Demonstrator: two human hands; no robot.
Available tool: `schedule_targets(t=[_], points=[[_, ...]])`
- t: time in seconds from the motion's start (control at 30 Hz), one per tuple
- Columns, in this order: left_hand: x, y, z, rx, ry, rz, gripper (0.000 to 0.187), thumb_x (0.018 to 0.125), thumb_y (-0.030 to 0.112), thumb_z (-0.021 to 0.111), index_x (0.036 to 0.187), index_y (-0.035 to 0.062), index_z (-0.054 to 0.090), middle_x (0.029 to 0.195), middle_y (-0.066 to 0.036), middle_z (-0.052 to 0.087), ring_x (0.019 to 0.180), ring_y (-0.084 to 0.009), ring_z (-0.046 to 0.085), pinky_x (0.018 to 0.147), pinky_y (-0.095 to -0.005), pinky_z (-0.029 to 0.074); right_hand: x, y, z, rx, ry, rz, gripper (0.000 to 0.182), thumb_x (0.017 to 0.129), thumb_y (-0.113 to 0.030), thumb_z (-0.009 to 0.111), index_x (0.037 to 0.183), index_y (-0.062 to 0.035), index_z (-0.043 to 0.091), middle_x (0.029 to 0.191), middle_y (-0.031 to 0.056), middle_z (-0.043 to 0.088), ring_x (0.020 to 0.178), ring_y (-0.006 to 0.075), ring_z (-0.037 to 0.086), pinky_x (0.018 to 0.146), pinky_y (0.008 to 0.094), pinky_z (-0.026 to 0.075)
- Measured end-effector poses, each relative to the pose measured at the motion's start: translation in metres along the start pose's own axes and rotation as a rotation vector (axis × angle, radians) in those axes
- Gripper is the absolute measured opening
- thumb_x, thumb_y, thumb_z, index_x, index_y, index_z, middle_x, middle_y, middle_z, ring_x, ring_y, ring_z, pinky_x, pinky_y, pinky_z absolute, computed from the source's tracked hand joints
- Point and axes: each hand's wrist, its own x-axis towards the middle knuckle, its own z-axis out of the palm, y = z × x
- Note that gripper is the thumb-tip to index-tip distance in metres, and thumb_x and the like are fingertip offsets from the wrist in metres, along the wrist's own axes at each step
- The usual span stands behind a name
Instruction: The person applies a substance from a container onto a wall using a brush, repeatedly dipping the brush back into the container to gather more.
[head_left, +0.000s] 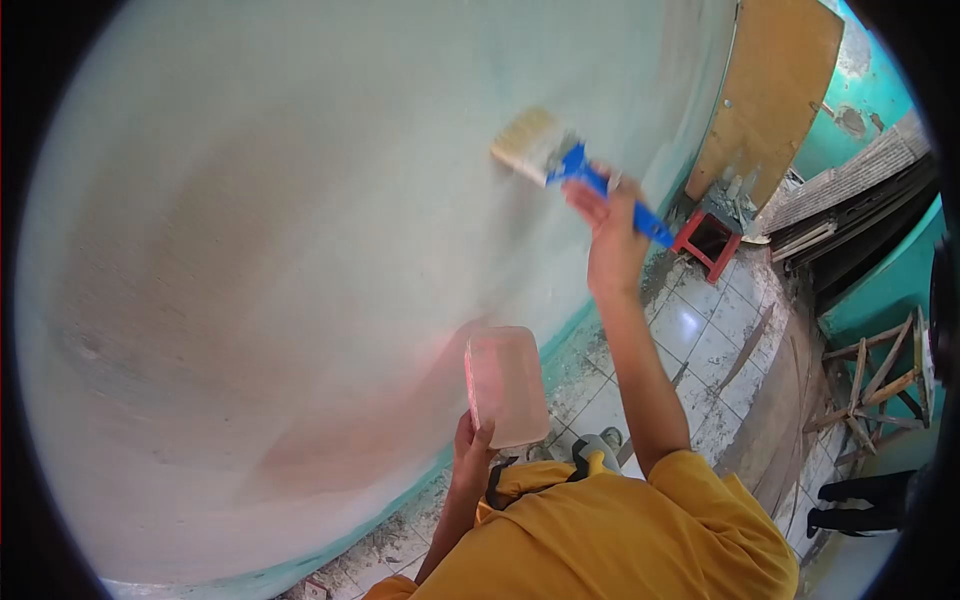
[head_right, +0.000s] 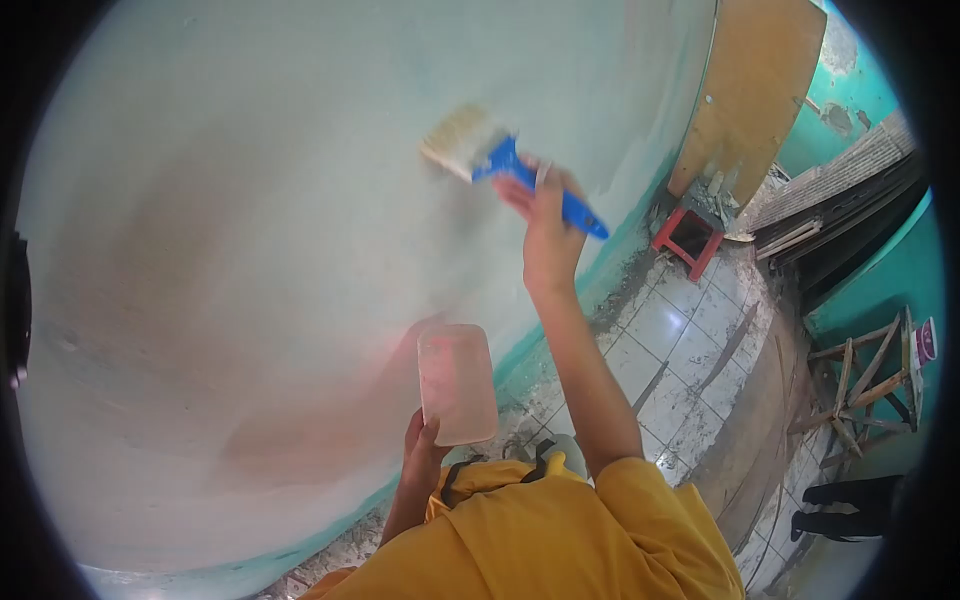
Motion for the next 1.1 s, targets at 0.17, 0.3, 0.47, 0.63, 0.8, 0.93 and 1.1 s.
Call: schedule_targets(t=[0.17, 0.3, 0.47, 0.63, 0.8, 0.93, 1.1], points=[[-0.009, -0.006, 0.000, -0.027, 0.020, -0.014, 0.071, 0.097, 0.038, 0.062, 0.145, -0.0039, 0.032, 0.135, -0.016, 0.049, 0.124, -0.0246, 0.054, 0.101, -0.0417, 0.049, -0.082, 0.110, -0.086, -0.164, 0.243, 0.290, 0.034, 0.102, -0.028, 0.049, 0.112, 0.0026, 0.061, 0.101, 0.0150, 0.068, 0.085, 0.0218, 0.070, 0.079, 0.0331, 0.058], [-0.005, -0.005, 0.003, -0.024, 0.002, -0.033, 0.071, 0.097, 0.039, 0.062, 0.145, -0.0037, 0.032, 0.135, -0.016, 0.049, 0.123, -0.0245, 0.054, 0.101, -0.0409, 0.049, -0.088, 0.122, -0.109, -0.263, 0.234, 0.347, 0.033, 0.102, -0.025, 0.052, 0.109, 0.0049, 0.064, 0.093, 0.0137, 0.070, 0.077, 0.0189, 0.070, 0.071, 0.0309, 0.058], [-0.006, -0.003, -0.002, 0.008, -0.016, -0.034, 0.070, 0.097, 0.039, 0.061, 0.145, -0.0022, 0.032, 0.136, -0.015, 0.049, 0.125, -0.0245, 0.053, 0.103, -0.0418, 0.047, -0.027, 0.005, -0.008, -0.138, 0.022, 0.093, 0.033, 0.100, -0.024, 0.055, 0.108, 0.0055, 0.068, 0.095, 0.0124, 0.070, 0.080, 0.0189, 0.070, 0.076, 0.0303, 0.057], [-0.009, -0.010, -0.001, -0.014, -0.005, -0.016, 0.068, 0.098, 0.039, 0.061, 0.145, -0.0016, 0.033, 0.136, -0.015, 0.049, 0.125, -0.0245, 0.053, 0.103, -0.0421, 0.046, -0.004, -0.038, 0.021, 0.061, -0.124, 0.001, 0.034, 0.100, -0.023, 0.053, 0.114, 0.0048, 0.066, 0.103, 0.0127, 0.069, 0.088, 0.0193, 0.069, 0.083, 0.0328, 0.057], [-0.017, -0.010, 0.001, -0.033, 0.010, 0.009, 0.067, 0.098, 0.039, 0.061, 0.144, -0.0012, 0.034, 0.135, -0.014, 0.050, 0.123, -0.0240, 0.054, 0.102, -0.0416, 0.047, -0.065, 0.093, -0.062, -0.010, 0.004, 0.156, 0.032, 0.102, -0.023, 0.049, 0.119, 0.0000, 0.062, 0.115, 0.0129, 0.065, 0.092, 0.0209, 0.069, 0.083, 0.0340, 0.058], [-0.018, -0.014, -0.001, -0.033, 0.042, 0.007, 0.065, 0.099, 0.038, 0.060, 0.144, -0.0012, 0.035, 0.133, -0.014, 0.052, 0.121, -0.0225, 0.055, 0.099, -0.0402, 0.049, -0.111, 0.139, -0.115, -0.233, 0.071, 0.286, 0.033, 0.103, -0.024, 0.047, 0.116, 0.0028, 0.062, 0.104, 0.0132, 0.068, 0.084, 0.0192, 0.069, 0.076, 0.0318, 0.058], [-0.019, -0.016, -0.001, -0.040, 0.048, -0.010, 0.065, 0.099, 0.038, 0.060, 0.144, -0.0012, 0.035, 0.132, -0.013, 0.052, 0.119, -0.0222, 0.056, 0.096, -0.0392, 0.051, -0.064, 0.073, -0.056, -0.270, -0.017, 0.195, 0.031, 0.101, -0.022, 0.052, 0.108, 0.0048, 0.066, 0.093, 0.0123, 0.071, 0.079, 0.0179, 0.070, 0.074, 0.0286, 0.055]])
